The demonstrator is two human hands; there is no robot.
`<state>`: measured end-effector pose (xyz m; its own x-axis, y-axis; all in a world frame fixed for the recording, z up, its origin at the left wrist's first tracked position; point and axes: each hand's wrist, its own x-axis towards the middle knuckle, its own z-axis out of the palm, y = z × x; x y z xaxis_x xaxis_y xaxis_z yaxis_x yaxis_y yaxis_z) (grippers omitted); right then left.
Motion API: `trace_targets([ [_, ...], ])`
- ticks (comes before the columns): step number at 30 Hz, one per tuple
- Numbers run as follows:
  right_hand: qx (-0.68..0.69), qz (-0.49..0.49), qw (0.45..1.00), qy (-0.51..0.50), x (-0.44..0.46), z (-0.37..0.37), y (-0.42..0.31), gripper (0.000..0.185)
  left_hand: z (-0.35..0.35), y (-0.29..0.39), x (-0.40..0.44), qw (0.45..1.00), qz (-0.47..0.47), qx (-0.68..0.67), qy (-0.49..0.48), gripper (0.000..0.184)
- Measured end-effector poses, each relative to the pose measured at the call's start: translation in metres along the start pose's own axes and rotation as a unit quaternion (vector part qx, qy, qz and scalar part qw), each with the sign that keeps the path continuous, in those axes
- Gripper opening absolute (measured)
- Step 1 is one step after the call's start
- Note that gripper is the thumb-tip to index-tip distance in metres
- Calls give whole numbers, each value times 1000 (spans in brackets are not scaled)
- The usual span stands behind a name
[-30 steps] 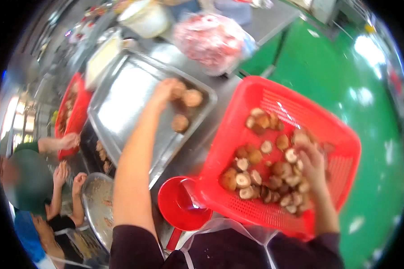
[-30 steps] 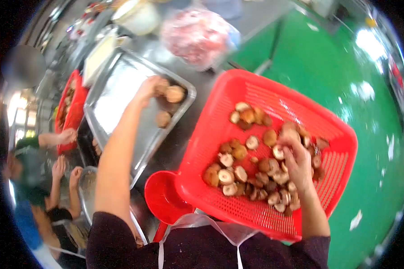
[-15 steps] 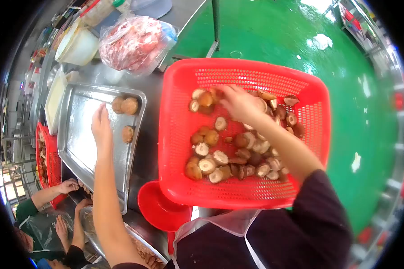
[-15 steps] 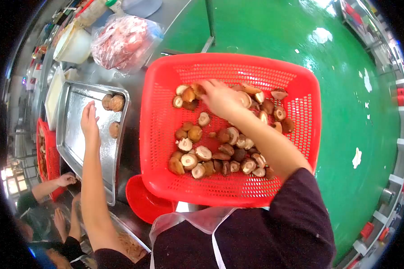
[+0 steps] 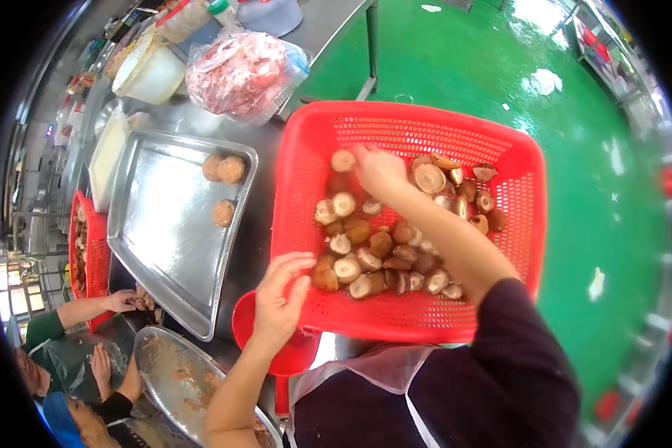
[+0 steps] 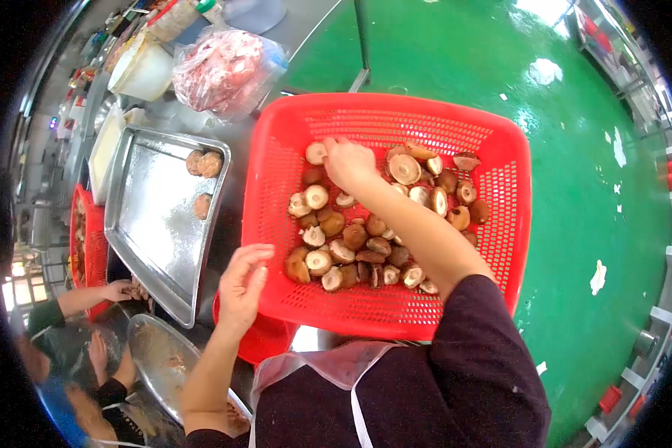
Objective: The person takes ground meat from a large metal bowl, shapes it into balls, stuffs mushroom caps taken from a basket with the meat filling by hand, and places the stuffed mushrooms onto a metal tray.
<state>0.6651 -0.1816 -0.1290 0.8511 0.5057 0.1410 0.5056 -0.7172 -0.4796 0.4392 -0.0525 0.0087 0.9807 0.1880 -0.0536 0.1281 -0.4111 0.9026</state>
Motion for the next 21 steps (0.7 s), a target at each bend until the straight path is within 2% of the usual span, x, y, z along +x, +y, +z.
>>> trace_targets([
  [2, -33, 38, 999, -11, 15, 36, -11, 23, 3, 11, -6, 999, 21, 33, -25, 21],
  [5, 78, 98, 990, -58, 15, 49, -16, 26, 2, 18, -24, 1000, 16, 12, -2, 21],
  [7, 107, 107, 981, -119, 14, 35, -7, 34, -2, 13, -41, 1000, 11, -9, 27, 20],
  [9, 259, 122, 953, -102, 3, 21, 8, 24, -3, 0, -60, 996, -13, -66, 65, 21],
  [10, 319, 118, 933, -121, -9, -16, -17, 23, 4, -1, -69, 980, -46, -162, 107, 25],
  [11, 351, 97, 921, -134, -13, -8, -5, 20, 6, -11, -77, 974, -47, -192, 110, 33],
  [12, 451, 64, 867, -203, -37, -43, -50, 14, 6, -11, -87, 966, -67, -212, 132, 40],
  [13, 454, 50, 856, -242, -63, -74, -94, 14, 15, -26, -94, 955, -48, -250, 155, 43],
  [14, 454, 40, 848, -270, -90, -91, -131, 13, 17, -15, -100, 912, -99, -363, 166, 45],
  [16, 450, -3, 820, -353, -128, -93, -175, 15, 25, -16, -115, 866, -64, -467, 167, 45],
  [17, 412, -192, 842, -290, -138, -74, -182, 18, 18, -13, -128, 851, -48, -489, 186, 44],
  [18, 330, -240, 875, -262, -149, -93, -216, 18, 12, -9, -141, 836, -37, -508, 202, 44],
  [20, 285, -318, 865, -264, -165, -86, -239, 22, 2, -7, -179, 800, -40, -545, 247, 38],
  [21, 312, -298, 855, -286, -173, -86, -256, 23, -6, -11, -200, 797, -34, -536, 276, 34],
])
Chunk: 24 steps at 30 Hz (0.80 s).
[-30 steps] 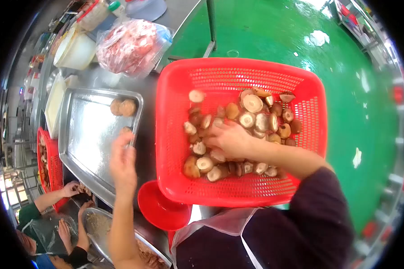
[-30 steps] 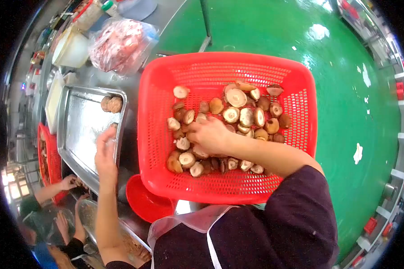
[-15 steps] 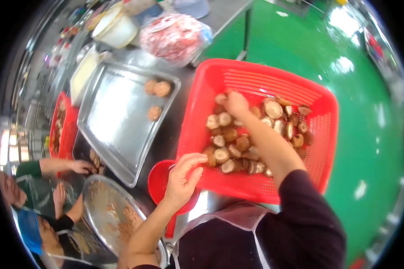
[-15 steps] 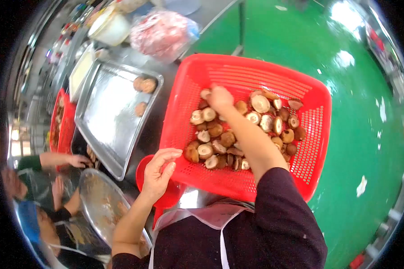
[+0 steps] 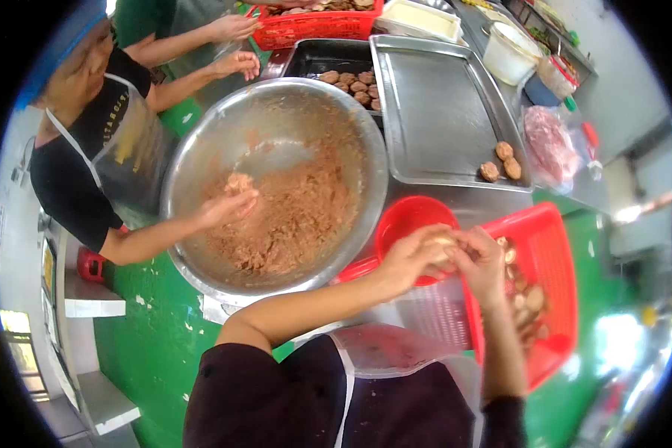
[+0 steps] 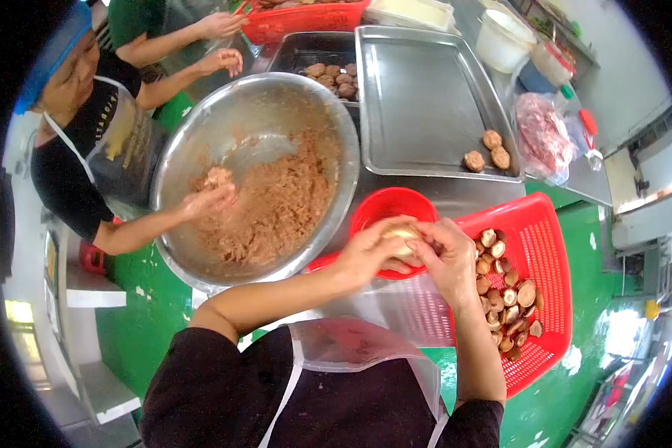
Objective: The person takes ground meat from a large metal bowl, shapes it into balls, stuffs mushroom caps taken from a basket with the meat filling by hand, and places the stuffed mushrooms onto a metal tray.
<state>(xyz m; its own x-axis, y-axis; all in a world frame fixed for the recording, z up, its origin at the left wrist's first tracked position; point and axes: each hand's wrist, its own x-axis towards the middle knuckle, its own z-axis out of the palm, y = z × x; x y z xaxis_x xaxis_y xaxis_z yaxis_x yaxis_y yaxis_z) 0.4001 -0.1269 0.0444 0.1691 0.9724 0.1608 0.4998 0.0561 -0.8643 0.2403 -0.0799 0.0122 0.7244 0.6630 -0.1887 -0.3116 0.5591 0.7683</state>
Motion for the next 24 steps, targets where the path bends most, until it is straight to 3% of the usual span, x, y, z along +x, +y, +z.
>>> trace_targets([
  [3, 62, 28, 997, -21, 21, 46, -44, 25, -53, 42, -52, 994, 45, -2, 95, 26],
  [5, 18, -89, 993, -70, 47, 84, -56, 21, -92, 65, -82, 979, 56, -12, 197, 24],
  [7, -85, -219, 960, -154, 77, 129, -67, 16, -132, 82, -109, 954, 112, 21, 277, 24],
  [10, -341, -216, 867, -294, 125, 204, -38, 16, -177, 89, -129, 931, 139, -20, 338, 25],
  [11, -429, -188, 818, -333, 139, 225, -20, 17, -186, 89, -129, 931, 127, -38, 341, 24],
  [14, -515, -214, 734, -389, 161, 259, -3, 19, -194, 88, -136, 929, 110, -69, 346, 24],
  [16, -546, -297, 658, -425, 173, 268, 28, 20, -196, 85, -140, 940, 130, -56, 309, 24],
  [18, -499, -312, 689, -422, 183, 273, 78, 23, -195, 86, -141, 942, 138, -69, 298, 23],
  [20, -549, -249, 642, -473, 175, 268, 54, 24, -189, 91, -146, 934, 129, -109, 314, 23],
  [24, -568, -224, 601, -516, 161, 270, 36, 19, -191, 91, -144, 933, 139, -125, 308, 23],
])
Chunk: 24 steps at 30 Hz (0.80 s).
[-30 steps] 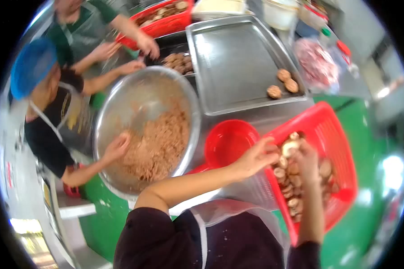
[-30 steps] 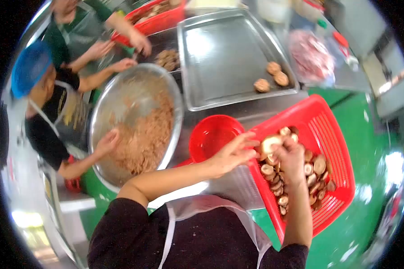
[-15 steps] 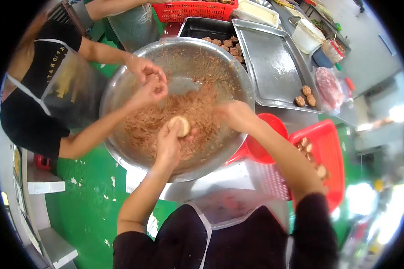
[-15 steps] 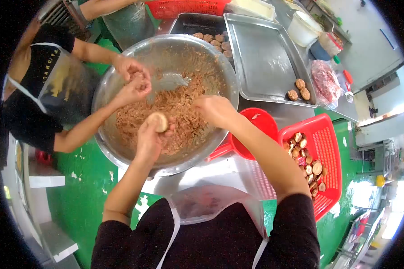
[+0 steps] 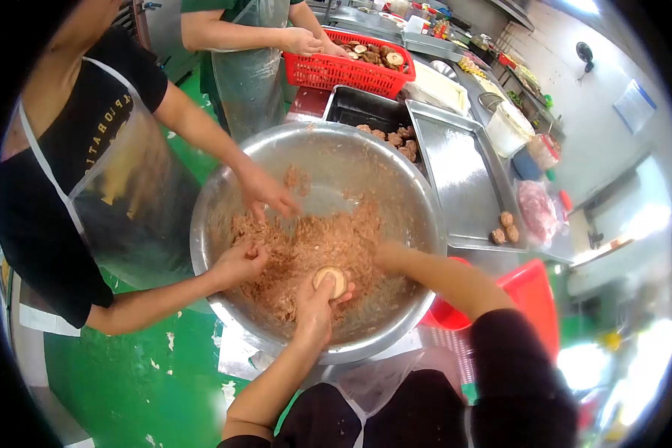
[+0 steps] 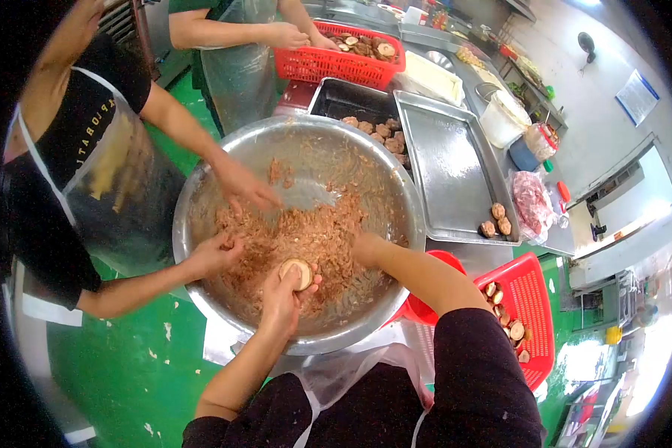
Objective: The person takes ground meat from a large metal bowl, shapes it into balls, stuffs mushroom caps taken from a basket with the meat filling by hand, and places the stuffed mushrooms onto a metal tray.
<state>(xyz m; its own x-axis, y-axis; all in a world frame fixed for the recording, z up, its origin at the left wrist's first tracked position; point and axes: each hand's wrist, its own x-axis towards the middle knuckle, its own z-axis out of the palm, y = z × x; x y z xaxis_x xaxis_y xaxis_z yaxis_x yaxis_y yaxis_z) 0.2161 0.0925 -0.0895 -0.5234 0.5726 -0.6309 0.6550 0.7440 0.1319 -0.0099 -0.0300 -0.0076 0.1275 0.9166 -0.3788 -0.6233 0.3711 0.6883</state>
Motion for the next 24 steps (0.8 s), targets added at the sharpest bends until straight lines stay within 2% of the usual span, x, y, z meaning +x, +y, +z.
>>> trace_targets([
  [2, -19, 5, 1000, -18, -2, 2, -11, 16, 0, -5, -1, 1000, 4, -5, 11, 24],
  [6, -14, -46, 998, -47, -11, 11, -5, 19, 3, -5, 2, 999, 37, 14, 22, 28],
  [9, 6, -57, 996, -72, -26, 7, 6, 21, 4, -3, 4, 999, 25, -4, 42, 30],
  [11, 228, 14, 973, 31, -62, -36, -9, 20, 0, -2, 8, 998, 8, -54, 29, 31],
  [12, 365, 14, 922, 127, -82, -58, -22, 18, -5, -7, 12, 998, -14, -55, 15, 34],
  [13, 492, 17, 843, 219, -100, -74, -34, 17, -5, -8, 14, 998, -35, -54, 18, 35],
  [14, 607, 10, 758, 241, -110, -83, -47, 16, -4, -9, 15, 997, -57, -52, 20, 36],
  [16, 796, 1, 539, 275, -119, -92, -75, 15, 1, -9, 13, 994, -106, -41, -2, 41],
  [19, 757, -64, 499, 417, -102, -76, -114, 17, 13, -16, 8, 987, -146, -58, -43, 44],
  [20, 644, 36, 635, 426, -108, -73, -118, 20, 16, -17, 4, 987, -141, -62, -49, 41],
  [23, 415, 82, 728, 539, -111, -57, -116, 21, 25, -16, -11, 988, -125, -64, -69, 39],
  [24, 398, 73, 739, 539, -115, -57, -116, 22, 28, -14, -15, 988, -121, -61, -73, 41],
])
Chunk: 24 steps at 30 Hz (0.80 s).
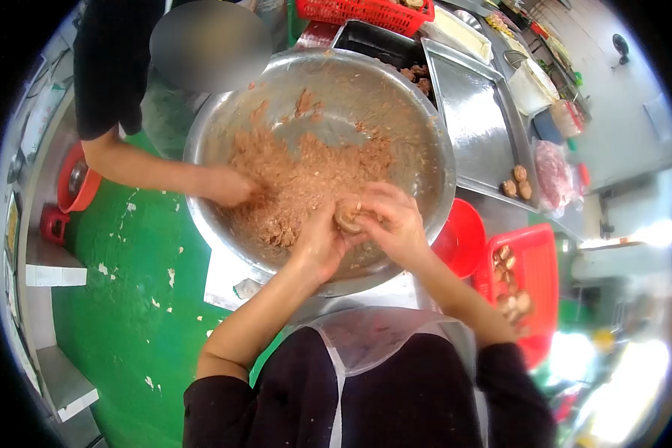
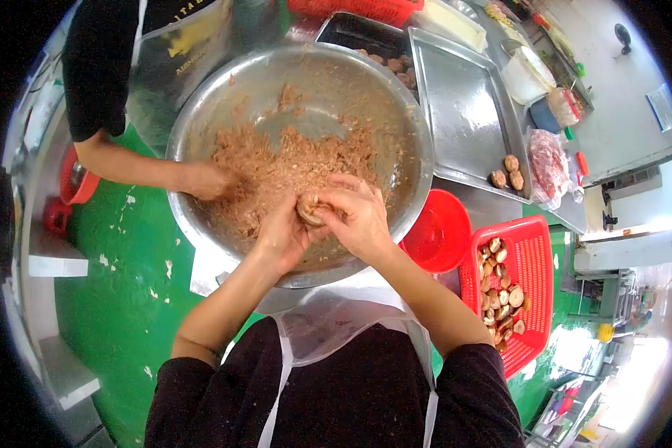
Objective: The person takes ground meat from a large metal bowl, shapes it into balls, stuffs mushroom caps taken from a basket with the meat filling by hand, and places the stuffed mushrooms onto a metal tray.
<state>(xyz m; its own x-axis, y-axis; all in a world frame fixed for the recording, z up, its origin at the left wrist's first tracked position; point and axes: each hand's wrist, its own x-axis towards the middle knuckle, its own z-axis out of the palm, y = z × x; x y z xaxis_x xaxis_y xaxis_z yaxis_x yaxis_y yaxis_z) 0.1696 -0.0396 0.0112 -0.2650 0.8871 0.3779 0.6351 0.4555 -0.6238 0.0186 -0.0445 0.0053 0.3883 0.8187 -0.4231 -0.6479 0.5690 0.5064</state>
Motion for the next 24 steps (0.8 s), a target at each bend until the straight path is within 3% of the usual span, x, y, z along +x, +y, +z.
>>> trace_targets([
  [5, -79, -75, 993, -34, -1, -17, -15, 22, -4, -11, -1, 998, 33, 34, -44, 33],
  [8, 3, -89, 996, -25, 2, -26, -17, 25, 2, -9, -7, 996, 58, 51, -54, 30],
  [12, 131, -36, 990, 35, 3, -37, -28, 31, 14, -2, -12, 994, 91, 5, -61, 36],
  [17, 155, 83, 979, 105, -2, -31, -32, 33, 16, -8, -10, 991, 115, 39, -57, 40],
  [22, -39, -105, 992, 55, -2, -21, -24, 31, 6, -15, -8, 986, 89, 143, -7, 38],
  [24, -77, -144, 985, 60, 2, -24, -30, 31, 14, -14, -13, 992, 93, 89, -7, 39],
])
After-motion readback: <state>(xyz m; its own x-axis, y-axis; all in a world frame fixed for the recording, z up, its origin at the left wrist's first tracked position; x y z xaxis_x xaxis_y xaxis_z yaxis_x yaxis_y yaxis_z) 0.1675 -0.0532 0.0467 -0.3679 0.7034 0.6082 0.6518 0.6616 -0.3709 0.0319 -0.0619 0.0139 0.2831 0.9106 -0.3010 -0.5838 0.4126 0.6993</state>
